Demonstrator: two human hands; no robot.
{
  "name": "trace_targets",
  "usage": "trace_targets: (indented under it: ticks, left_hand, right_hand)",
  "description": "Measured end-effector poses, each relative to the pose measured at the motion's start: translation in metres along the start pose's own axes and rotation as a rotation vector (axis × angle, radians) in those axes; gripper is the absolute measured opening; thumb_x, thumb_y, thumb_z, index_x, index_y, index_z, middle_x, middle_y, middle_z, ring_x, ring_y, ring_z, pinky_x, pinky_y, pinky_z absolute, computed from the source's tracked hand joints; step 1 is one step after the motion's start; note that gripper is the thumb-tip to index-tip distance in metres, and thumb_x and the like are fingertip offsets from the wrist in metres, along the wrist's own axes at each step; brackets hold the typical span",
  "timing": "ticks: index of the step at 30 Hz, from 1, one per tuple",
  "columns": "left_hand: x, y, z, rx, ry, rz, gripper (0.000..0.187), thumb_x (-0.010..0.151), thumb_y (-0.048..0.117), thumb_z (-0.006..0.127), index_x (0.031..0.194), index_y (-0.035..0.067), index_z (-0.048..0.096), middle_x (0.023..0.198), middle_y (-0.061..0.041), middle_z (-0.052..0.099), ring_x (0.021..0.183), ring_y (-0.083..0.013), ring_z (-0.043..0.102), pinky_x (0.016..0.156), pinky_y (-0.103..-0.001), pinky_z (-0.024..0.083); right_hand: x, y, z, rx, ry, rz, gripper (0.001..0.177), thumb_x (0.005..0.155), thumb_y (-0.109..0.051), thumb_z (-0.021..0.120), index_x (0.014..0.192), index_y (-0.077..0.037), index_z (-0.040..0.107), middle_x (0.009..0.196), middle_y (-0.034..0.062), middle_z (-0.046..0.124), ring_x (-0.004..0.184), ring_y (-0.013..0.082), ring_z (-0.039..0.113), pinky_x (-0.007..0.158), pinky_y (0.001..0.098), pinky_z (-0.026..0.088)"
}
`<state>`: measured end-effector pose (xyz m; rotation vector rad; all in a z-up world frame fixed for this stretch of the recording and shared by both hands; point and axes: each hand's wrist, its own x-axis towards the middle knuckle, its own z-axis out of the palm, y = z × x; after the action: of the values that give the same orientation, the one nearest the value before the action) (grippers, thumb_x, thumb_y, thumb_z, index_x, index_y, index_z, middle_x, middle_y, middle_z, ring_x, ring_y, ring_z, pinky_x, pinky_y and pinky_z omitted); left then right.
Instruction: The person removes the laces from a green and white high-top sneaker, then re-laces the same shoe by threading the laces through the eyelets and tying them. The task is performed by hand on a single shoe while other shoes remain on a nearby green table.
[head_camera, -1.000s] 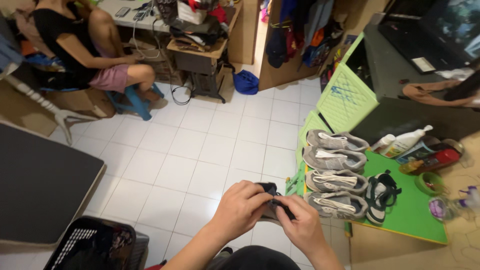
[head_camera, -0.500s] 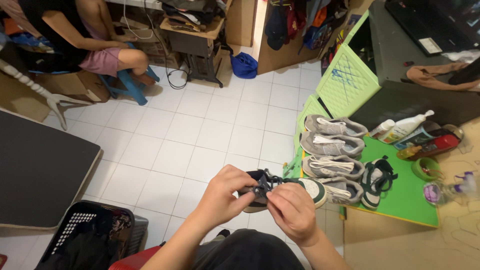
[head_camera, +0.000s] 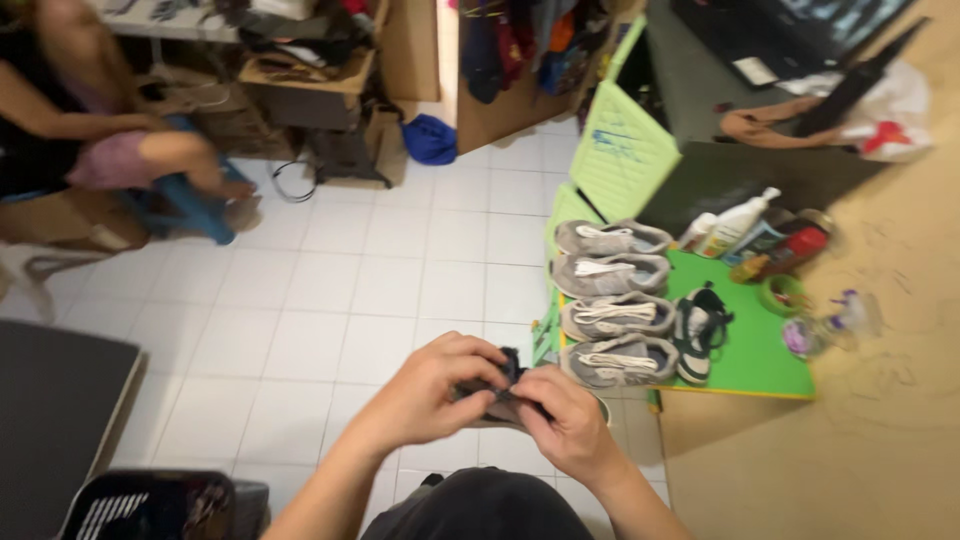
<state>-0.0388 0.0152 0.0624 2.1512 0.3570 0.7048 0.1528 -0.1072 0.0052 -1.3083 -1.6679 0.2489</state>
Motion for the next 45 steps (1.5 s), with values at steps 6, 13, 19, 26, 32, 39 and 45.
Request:
trace_targets:
  ticks: [6,13,19,26,32,39,45]
  left_hand:
    - [0.016,0.0,0.001,0.151,-0.091,0.135,0.016,0.073,0.015,0.079,0.074,0.006,0.065,0.091,-0.007,0.07,0.09,-0.0295,0.063,0.079,-0.042,0.052]
    - [0.012,-0.013,0.017,-0.016,-0.266,0.016,0.027,0.077,0.015,0.082,0.066,0.005,0.059,0.068,-0.007,0.061,0.066,-0.0273,0.061,0.067,-0.038,0.049]
    - [0.004,-0.027,-0.008,0.346,0.083,0.193,0.013,0.071,0.008,0.076,0.083,0.011,0.07,0.069,-0.003,0.065,0.065,-0.0234,0.062,0.063,-0.038,0.046]
    - [-0.033,-0.022,-0.021,-0.174,-0.584,-0.35,0.029,0.083,0.017,0.081,0.11,0.009,0.078,0.088,-0.006,0.074,0.075,-0.0176,0.071,0.064,-0.032,0.057]
    - [-0.013,-0.007,0.01,0.09,0.229,-0.274,0.037,0.081,0.014,0.074,0.117,0.007,0.072,0.111,-0.011,0.074,0.068,-0.0204,0.071,0.052,-0.031,0.054]
    - [0.009,-0.001,0.022,0.105,0.122,-0.262,0.014,0.085,0.019,0.076,0.093,0.008,0.077,0.086,-0.01,0.074,0.067,-0.0276,0.071,0.059,-0.036,0.054]
    - [0.005,-0.003,0.019,0.107,0.01,-0.422,0.021,0.079,0.023,0.077,0.094,0.009,0.078,0.084,-0.009,0.075,0.064,-0.0291,0.071,0.058,-0.039,0.054]
  right_hand:
    - [-0.007,0.008,-0.012,0.051,-0.081,0.252,0.016,0.087,-0.004,0.073,0.101,-0.003,0.065,0.093,0.01,0.069,0.08,0.026,0.069,0.07,0.0335,0.054]
    - [-0.021,0.012,-0.006,0.028,-0.165,0.286,0.015,0.09,-0.007,0.069,0.104,-0.005,0.063,0.091,0.0114,0.067,0.079,0.0259,0.066,0.069,0.0354,0.053]
    - [-0.027,0.021,-0.012,0.057,-0.145,0.503,0.013,0.091,-0.011,0.07,0.103,-0.005,0.066,0.08,0.0071,0.069,0.066,0.0177,0.063,0.059,0.0317,0.05]
    - [-0.022,0.034,-0.02,0.161,0.112,0.601,0.015,0.09,-0.006,0.069,0.106,-0.003,0.067,0.087,0.0059,0.071,0.076,0.0138,0.065,0.062,0.0275,0.053]
    - [-0.002,0.022,-0.032,-0.024,0.014,0.301,0.017,0.088,-0.002,0.069,0.105,-0.001,0.067,0.09,0.0096,0.07,0.08,0.0234,0.07,0.071,0.0309,0.054]
    - [0.017,0.009,-0.021,0.101,-0.054,0.285,0.02,0.088,-0.003,0.07,0.107,0.0,0.071,0.097,0.0101,0.074,0.083,0.0212,0.073,0.071,0.0301,0.057]
    - [0.01,0.009,-0.013,0.155,-0.051,0.378,0.02,0.086,-0.002,0.073,0.106,-0.001,0.073,0.092,0.0077,0.075,0.08,0.0171,0.072,0.068,0.0277,0.057]
